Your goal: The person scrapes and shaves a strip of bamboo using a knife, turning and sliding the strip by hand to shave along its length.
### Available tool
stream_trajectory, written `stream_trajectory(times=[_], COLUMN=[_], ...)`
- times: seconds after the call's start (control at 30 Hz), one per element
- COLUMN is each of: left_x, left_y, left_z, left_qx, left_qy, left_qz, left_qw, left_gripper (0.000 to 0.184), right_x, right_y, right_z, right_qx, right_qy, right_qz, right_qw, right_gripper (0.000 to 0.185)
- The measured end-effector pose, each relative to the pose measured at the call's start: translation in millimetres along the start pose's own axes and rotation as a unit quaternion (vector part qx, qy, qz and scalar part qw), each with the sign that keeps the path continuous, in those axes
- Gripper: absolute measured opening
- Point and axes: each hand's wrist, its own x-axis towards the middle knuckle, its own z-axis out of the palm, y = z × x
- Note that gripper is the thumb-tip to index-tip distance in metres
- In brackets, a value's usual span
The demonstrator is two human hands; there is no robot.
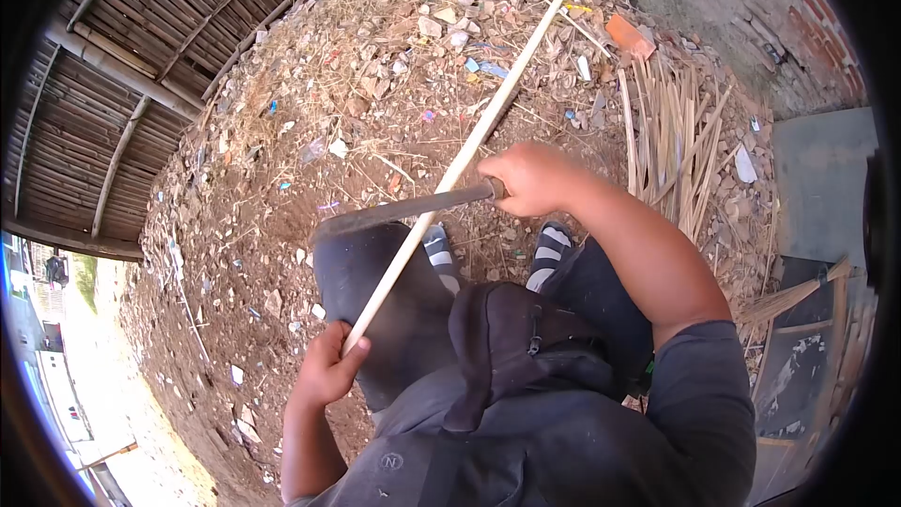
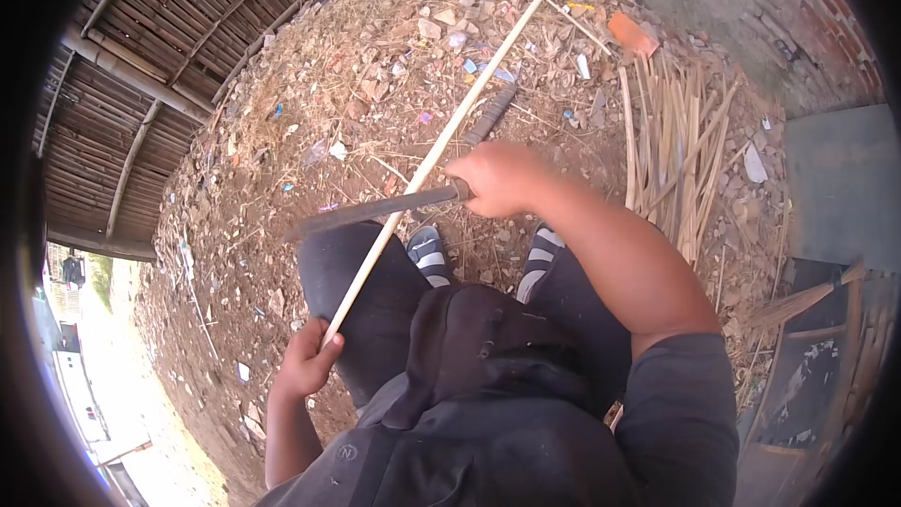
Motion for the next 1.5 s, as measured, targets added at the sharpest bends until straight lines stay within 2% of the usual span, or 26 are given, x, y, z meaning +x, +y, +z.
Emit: stream_trajectory(times=[0.03, 0.13, 0.17, 0.27, 0.3, 0.33, 0.4, 0.43, 0.53, 0.57, 0.67, 0.7, 0.8, 0.83, 0.9, 0.93, 0.97, 1.07, 1.2, 1.3, 1.37, 1.43, 1.5], left_x=[-0.3, -1.4, -1.1, -2.8, -4.1, -4.5, -3.4, -4.7, -6.7, -7.4, -7.6, -7.8, -6.1, -7.2, -7.3, -7.7, -8.5, -6.7, -3.8, -6.9, -6.5, -8.3, -9.0], left_y=[-2.9, -2.5, -1.1, 10.0, 19.7, 24.6, 10.0, 2.7, -1.1, -0.8, 1.8, 2.2, 1.0, 0.6, 3.3, 5.4, 7.1, 10.0, 12.0, 5.7, -2.0, 4.8, 9.9], left_z=[1.1, 5.4, 6.2, 10.3, 13.1, 14.8, 22.6, 25.6, 34.3, 33.6, 33.8, 33.8, 30.7, 29.1, 26.4, 25.5, 23.9, 21.9, 19.7, 20.4, 25.7, 25.6, 24.4], left_qx=[-0.003, -0.039, -0.027, 0.016, 0.038, 0.059, 0.073, 0.081, 0.070, 0.077, 0.096, 0.101, 0.105, 0.105, 0.088, 0.077, 0.075, 0.107, 0.108, 0.105, 0.096, 0.112, 0.124], left_qy=[0.013, 0.032, 0.039, 0.063, 0.072, 0.082, 0.112, 0.126, 0.180, 0.180, 0.174, 0.172, 0.153, 0.145, 0.139, 0.135, 0.130, 0.128, 0.108, 0.118, 0.141, 0.135, 0.128], left_qz=[0.011, 0.008, 0.010, 0.000, -0.013, -0.026, 0.015, 0.036, 0.058, 0.059, 0.056, 0.050, 0.049, 0.049, 0.041, 0.034, 0.027, 0.030, 0.018, 0.024, 0.045, 0.021, 0.006], left_qw=[1.000, 0.999, 0.999, 0.998, 0.997, 0.995, 0.991, 0.988, 0.979, 0.979, 0.978, 0.979, 0.981, 0.983, 0.986, 0.987, 0.988, 0.986, 0.988, 0.987, 0.984, 0.984, 0.984], left_gripper=[0.037, 0.037, 0.036, 0.034, 0.033, 0.033, 0.032, 0.031, 0.031, 0.032, 0.032, 0.032, 0.032, 0.033, 0.033, 0.033, 0.034, 0.036, 0.037, 0.037, 0.037, 0.034, 0.033], right_x=[1.8, 1.2, 0.6, -3.2, -5.0, -5.8, -4.6, -5.3, -1.0, -3.0, -9.6, -10.9, -15.6, -11.9, -10.2, -7.7, -14.1, -24.2, -26.0, -18.2, -17.1, -18.0, -20.6], right_y=[9.8, 25.1, 25.4, 13.4, -5.6, -6.9, -6.5, 11.8, 42.7, 48.3, 28.8, 20.0, 3.8, 24.4, 76.0, 72.2, 73.6, 57.6, 11.7, 18.8, 39.7, 41.0, 32.1], right_z=[-1.3, -9.5, -10.5, -7.6, -23.4, -25.7, -27.0, -18.5, -15.9, -16.5, -21.4, -22.1, -33.1, -23.1, 4.2, -6.0, -22.8, -40.4, -38.3, -39.0, -36.3, -40.9, -41.5], right_qx=[0.065, 0.128, 0.117, 0.040, -0.011, -0.024, -0.050, 0.025, 0.107, 0.095, 0.064, 0.027, -0.032, 0.030, 0.058, 0.073, 0.083, 0.032, -0.049, 0.005, 0.051, 0.062, 0.035], right_qy=[-0.014, 0.089, 0.090, 0.038, -0.031, -0.035, -0.043, 0.013, 0.130, 0.132, 0.082, 0.033, 0.004, 0.021, 0.172, 0.244, 0.160, 0.054, -0.023, -0.063, -0.003, 0.055, 0.025], right_qz=[0.067, 0.156, 0.169, 0.074, 0.066, 0.060, 0.044, 0.055, 0.149, 0.169, 0.077, 0.050, 0.026, 0.045, 0.077, 0.091, 0.193, 0.152, 0.053, 0.083, 0.107, 0.144, 0.132], right_qw=[0.996, 0.975, 0.975, 0.996, 0.997, 0.997, 0.997, 0.998, 0.974, 0.972, 0.992, 0.998, 0.999, 0.998, 0.980, 0.963, 0.965, 0.986, 0.997, 0.994, 0.993, 0.986, 0.990], right_gripper=[0.028, 0.030, 0.031, 0.028, 0.027, 0.026, 0.024, 0.024, 0.031, 0.039, 0.031, 0.026, 0.026, 0.028, 0.033, 0.035, 0.043, 0.043, 0.035, 0.033, 0.031, 0.027, 0.024])
